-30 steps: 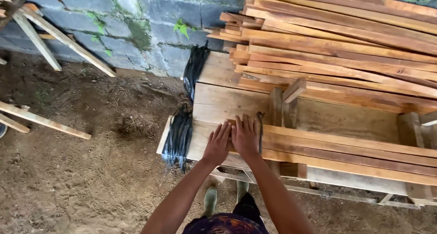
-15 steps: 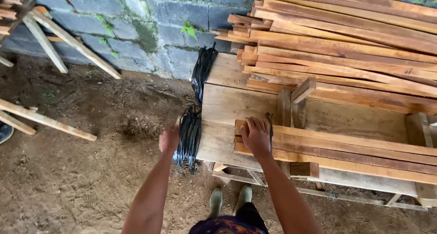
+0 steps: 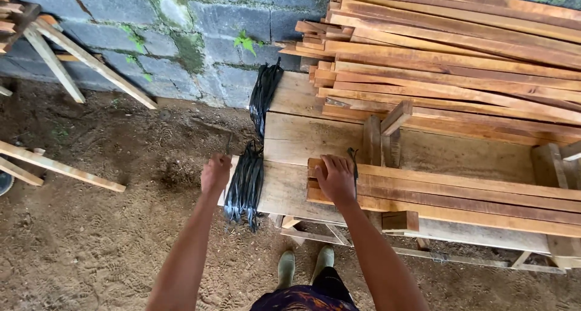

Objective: Bundling thin wooden strips together using black plastic ties.

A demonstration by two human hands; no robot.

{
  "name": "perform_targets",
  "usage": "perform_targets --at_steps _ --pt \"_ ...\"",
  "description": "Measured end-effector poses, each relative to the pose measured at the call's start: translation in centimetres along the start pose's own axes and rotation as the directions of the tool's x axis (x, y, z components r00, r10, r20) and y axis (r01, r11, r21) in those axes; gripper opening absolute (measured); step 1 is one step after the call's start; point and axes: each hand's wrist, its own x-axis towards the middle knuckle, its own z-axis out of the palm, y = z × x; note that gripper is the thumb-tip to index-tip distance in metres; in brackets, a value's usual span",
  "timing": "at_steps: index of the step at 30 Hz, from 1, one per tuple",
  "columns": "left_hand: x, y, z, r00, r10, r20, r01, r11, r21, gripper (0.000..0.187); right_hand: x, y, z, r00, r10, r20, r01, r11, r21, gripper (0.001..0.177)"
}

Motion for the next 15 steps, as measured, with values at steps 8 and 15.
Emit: perform_targets --at_steps 8,15 --pt "-8.5 13.3 -8.6 0.965 0.263 -0.017 -0.262 0.951 -0.163 0.033 0.9 -2.1 -4.1 0.92 0.293 0.259 -0.373 0.857 0.355 0.046" --pt "-10.8 20.8 -3.6 0.909 0.401 0.119 -0.226 0.71 -0.667 0.025 2.6 -5.8 -9.6 0.916 0.101 0.388 -0.401 0.237 0.885 0.043"
